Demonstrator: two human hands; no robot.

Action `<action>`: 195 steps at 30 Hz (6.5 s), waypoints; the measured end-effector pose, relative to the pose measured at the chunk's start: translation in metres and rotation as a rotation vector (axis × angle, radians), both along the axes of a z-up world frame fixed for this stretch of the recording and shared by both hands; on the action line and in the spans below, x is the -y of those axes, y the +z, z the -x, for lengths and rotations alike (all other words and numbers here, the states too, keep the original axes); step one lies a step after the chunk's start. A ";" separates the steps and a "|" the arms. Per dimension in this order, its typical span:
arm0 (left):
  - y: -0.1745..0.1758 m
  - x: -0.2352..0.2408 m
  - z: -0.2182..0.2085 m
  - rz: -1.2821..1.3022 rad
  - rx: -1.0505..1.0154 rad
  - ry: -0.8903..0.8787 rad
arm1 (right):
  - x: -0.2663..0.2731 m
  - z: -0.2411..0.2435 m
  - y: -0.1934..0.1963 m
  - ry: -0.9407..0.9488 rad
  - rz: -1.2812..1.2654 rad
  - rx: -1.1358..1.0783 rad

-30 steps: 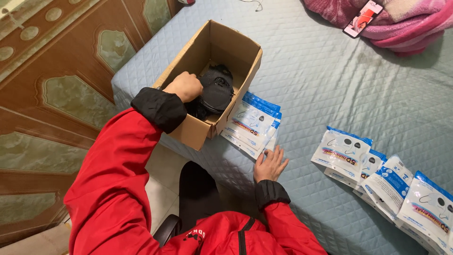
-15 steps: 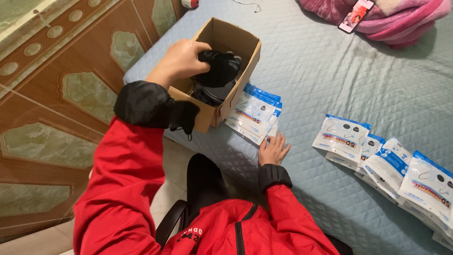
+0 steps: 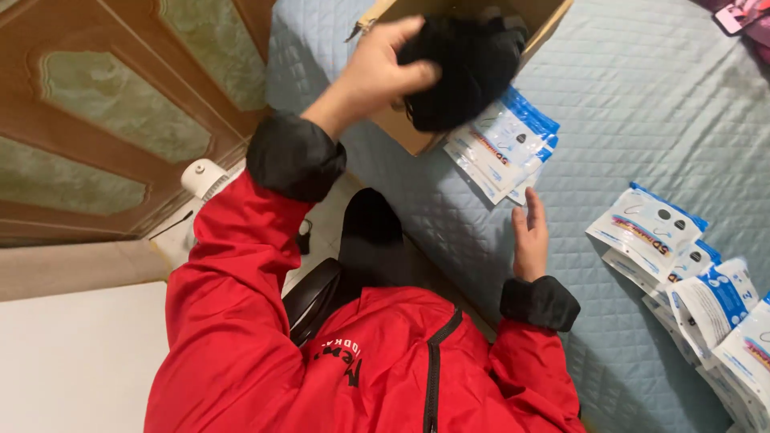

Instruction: The person sits on the floor and handles black face masks, picking them up from a cardboard box and placing them on a bed. They also handle sealed plastic packages containing masks, moving them around on the bed surface.

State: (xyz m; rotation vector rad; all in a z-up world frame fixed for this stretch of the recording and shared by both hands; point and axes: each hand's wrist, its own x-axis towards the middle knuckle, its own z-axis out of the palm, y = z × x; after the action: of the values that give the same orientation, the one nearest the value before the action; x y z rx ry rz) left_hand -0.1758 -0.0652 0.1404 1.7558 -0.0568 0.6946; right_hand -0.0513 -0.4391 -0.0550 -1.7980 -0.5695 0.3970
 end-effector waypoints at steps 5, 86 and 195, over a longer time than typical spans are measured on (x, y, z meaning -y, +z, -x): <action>-0.084 0.062 0.027 -0.070 -0.173 -0.045 | -0.070 0.058 0.046 0.408 -0.470 -0.133; -0.210 0.363 -0.079 -1.118 0.207 -0.065 | 0.175 0.008 -0.086 0.068 -1.094 -1.378; -0.286 0.281 -0.128 0.015 -0.663 -0.019 | 0.233 -0.022 -0.051 -0.269 -0.957 -1.116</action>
State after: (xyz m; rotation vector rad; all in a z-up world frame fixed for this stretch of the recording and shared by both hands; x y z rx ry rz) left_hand -0.0476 -0.3464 -0.1455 1.8879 0.3825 0.0730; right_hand -0.0293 -0.6720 -0.1055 -0.5334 0.2731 0.6995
